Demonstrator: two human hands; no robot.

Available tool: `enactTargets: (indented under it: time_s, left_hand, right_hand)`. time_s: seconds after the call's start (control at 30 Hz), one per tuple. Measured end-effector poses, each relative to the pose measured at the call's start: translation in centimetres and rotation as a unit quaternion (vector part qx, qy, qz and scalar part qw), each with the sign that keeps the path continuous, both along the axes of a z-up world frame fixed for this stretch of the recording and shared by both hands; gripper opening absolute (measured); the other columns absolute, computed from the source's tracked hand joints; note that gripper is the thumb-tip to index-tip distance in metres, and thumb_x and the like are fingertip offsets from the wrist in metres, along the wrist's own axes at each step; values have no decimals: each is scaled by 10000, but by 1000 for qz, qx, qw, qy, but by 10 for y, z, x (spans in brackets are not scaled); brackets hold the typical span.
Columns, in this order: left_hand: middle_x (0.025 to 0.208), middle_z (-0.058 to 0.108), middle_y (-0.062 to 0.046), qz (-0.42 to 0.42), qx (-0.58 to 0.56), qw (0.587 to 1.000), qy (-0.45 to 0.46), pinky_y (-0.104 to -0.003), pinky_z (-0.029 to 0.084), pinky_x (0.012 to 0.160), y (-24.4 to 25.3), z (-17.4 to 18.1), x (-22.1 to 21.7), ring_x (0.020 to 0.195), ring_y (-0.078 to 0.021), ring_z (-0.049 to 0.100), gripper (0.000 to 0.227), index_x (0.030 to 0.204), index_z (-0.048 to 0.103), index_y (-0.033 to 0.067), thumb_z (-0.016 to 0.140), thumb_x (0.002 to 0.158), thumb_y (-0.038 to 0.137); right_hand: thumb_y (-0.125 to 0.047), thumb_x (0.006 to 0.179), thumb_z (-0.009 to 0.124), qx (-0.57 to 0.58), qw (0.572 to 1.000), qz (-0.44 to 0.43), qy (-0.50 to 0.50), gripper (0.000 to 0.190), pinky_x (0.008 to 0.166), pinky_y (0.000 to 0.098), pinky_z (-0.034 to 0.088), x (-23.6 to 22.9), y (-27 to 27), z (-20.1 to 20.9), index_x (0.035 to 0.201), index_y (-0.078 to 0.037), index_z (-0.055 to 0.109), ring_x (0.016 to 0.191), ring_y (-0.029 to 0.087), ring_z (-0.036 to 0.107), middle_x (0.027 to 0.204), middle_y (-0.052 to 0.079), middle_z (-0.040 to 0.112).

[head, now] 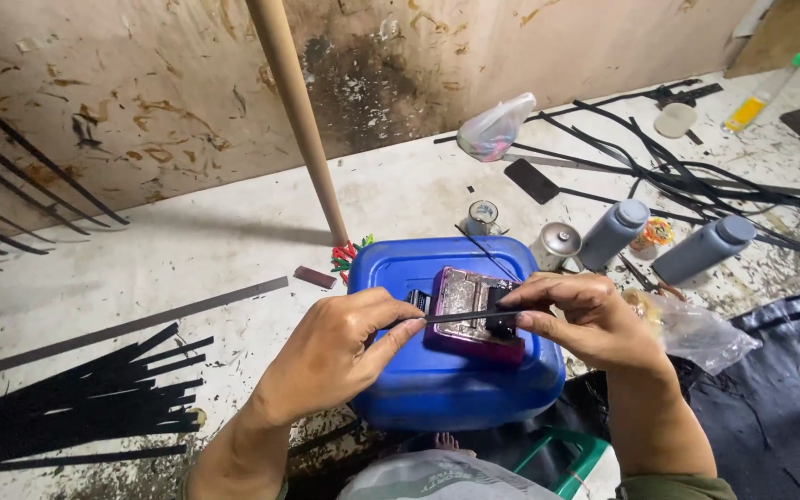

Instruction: The person picks up long black strips, applies a dark coating to them using a small roller on a blue container, and then hangs the coated strips on a wall-mounted rack using colorful clips. The process is repeated for multiple strips.

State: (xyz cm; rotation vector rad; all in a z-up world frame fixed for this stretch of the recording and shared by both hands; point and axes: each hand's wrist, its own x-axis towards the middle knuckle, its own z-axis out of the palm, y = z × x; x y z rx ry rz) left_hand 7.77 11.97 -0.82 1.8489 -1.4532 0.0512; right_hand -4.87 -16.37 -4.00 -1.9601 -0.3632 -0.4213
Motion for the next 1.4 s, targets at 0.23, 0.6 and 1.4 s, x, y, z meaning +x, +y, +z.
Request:
enactTargets:
  time_s: [0.23, 0.6, 1.4]
  left_hand:
    - [836, 720, -77, -61, -36, 997, -31, -381, 491, 624, 9, -11, -2, 685, -241, 647, 170, 1144, 644, 46, 630, 1018, 160]
    - [1055, 750, -251, 19, -268, 915, 302, -351, 701, 789, 48, 20, -31, 882, -318, 800, 134, 1127, 476, -7, 509, 1054, 99]
    - [1063, 805, -73, -44, 106, 993, -3, -368, 577, 817, 70, 9, -23, 921, -224, 778, 309, 1155, 702, 82, 618, 966, 311]
  right_hand:
    - [-122, 978, 664, 187, 973, -100, -90, 288, 603, 232, 559, -18, 39, -30, 1164, 88, 600, 730, 178, 677, 903, 178, 707]
    - [-122, 1006, 633, 265, 959, 58, 81, 186, 581, 272, 588, -25, 152, -44, 1043, 58, 658, 642, 194, 690, 816, 138, 680]
    - [-115, 969, 679, 110, 989, 59, 76, 230, 442, 219, 443, -52, 103, 11, 770, 0, 682, 536, 86, 573, 778, 76, 736]
